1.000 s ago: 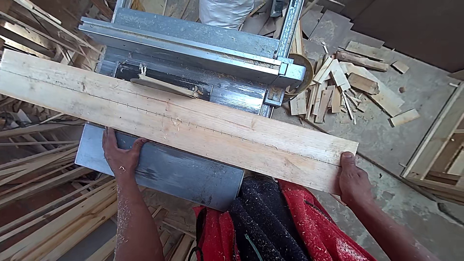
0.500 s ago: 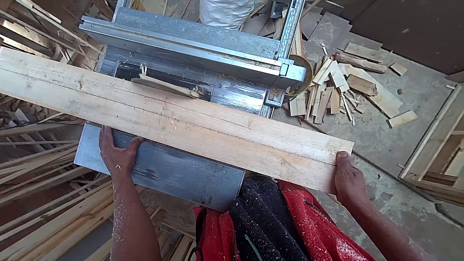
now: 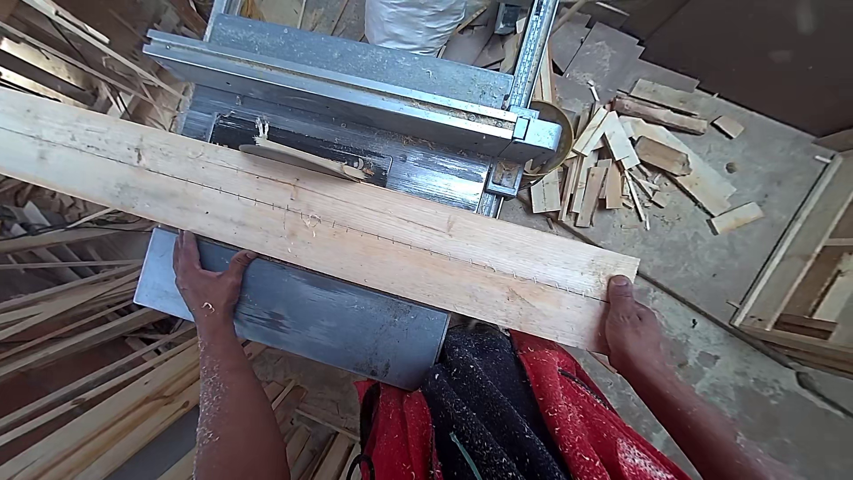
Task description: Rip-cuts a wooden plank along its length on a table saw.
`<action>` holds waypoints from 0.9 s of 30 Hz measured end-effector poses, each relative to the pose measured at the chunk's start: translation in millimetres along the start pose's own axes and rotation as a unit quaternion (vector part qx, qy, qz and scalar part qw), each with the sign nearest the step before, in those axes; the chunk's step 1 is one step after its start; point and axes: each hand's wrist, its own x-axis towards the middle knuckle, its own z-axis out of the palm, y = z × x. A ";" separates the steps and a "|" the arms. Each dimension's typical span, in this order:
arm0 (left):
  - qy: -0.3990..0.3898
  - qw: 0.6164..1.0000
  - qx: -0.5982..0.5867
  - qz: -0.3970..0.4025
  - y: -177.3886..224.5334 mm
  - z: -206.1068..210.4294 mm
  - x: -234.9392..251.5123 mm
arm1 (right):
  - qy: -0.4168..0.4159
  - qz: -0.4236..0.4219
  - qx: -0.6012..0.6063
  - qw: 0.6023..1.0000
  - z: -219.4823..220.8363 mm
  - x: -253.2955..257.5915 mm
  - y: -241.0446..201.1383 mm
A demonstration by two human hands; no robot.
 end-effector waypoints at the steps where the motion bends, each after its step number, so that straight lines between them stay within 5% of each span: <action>1: 0.001 1.000 0.002 -0.001 -1.0 0.2 0.8 | 0.001 0.002 0.001 1.000 0.7 -0.8 -1.4; 27: -0.002 1.000 0.009 -0.001 -10.7 -8.0 14.8 | 0.002 -0.001 0.010 1.000 18.1 -9.6 -15.1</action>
